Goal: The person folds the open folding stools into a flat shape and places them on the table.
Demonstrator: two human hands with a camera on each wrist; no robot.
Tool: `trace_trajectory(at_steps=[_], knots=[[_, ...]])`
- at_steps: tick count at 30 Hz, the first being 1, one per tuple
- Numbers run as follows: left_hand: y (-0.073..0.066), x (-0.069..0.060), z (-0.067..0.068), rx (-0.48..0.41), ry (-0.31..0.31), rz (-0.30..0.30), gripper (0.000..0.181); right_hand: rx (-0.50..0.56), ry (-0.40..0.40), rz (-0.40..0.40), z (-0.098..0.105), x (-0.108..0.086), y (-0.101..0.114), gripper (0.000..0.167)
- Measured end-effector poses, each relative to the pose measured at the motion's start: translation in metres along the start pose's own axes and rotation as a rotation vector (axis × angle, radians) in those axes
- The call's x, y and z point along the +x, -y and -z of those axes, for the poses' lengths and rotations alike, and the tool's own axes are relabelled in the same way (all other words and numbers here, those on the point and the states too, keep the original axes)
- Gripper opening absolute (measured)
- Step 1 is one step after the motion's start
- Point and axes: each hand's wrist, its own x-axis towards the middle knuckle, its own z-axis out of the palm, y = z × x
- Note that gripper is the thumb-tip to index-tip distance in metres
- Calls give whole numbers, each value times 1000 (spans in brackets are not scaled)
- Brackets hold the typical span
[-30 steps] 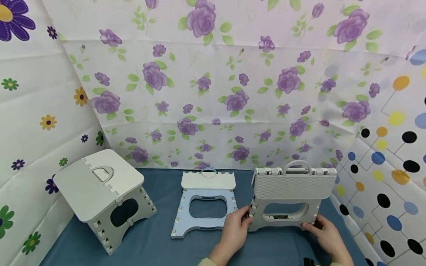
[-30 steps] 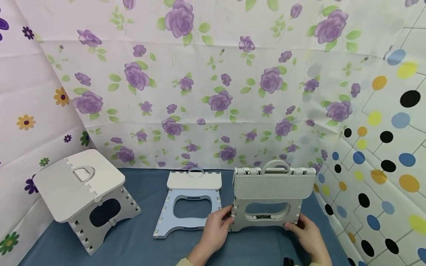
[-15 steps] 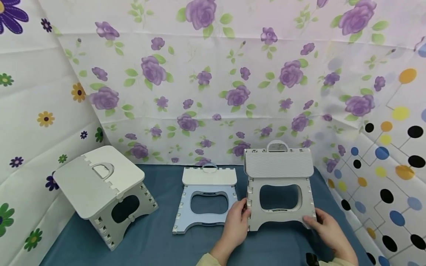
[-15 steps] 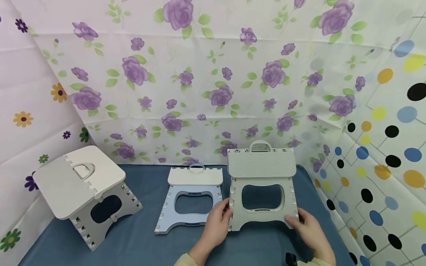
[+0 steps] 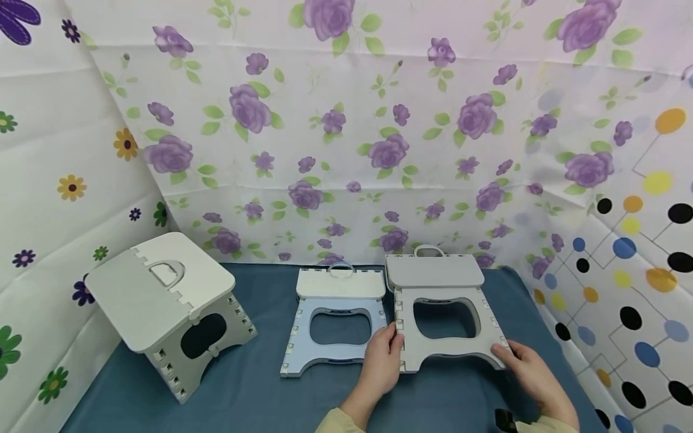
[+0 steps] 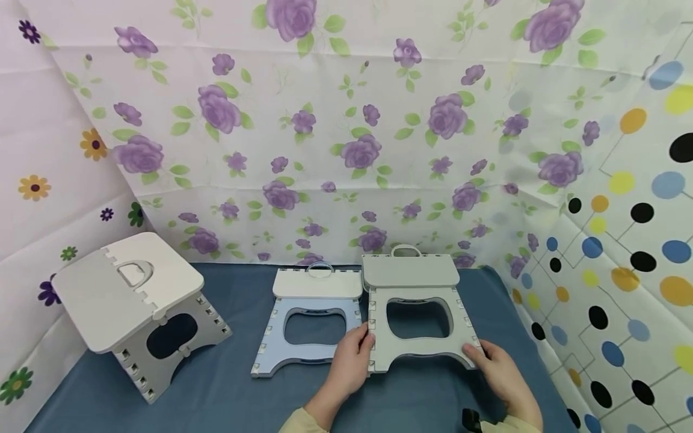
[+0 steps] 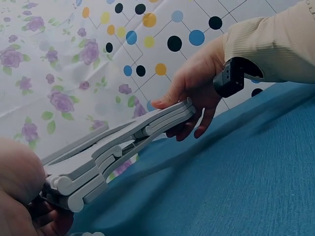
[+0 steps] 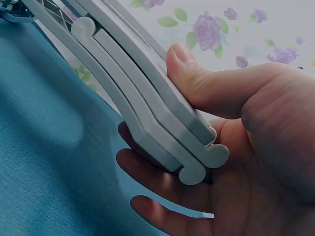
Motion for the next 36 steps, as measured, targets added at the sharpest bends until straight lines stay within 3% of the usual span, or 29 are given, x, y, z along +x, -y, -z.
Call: trace_trajectory(at_steps=[6,14,18,25,31,36], knots=[[-2,2,1,-57,23,-3,45,28,-9,-27,3,1,2,90],[-4,5,0,-185,132,108,70,55,-38,-65,4,2,5,97],[-4,4,-1,-166,174,127,85,65,-40,-88,3,1,6,103],[-1,-1,-5,-143,201,115,93,96,-42,-118,-1,-2,-2,106],[-1,-4,-7,-116,227,150,88,103,-30,-151,-2,-3,-6,109],[-2,-1,-7,-103,234,127,83,118,-22,-133,-3,-1,-5,108]])
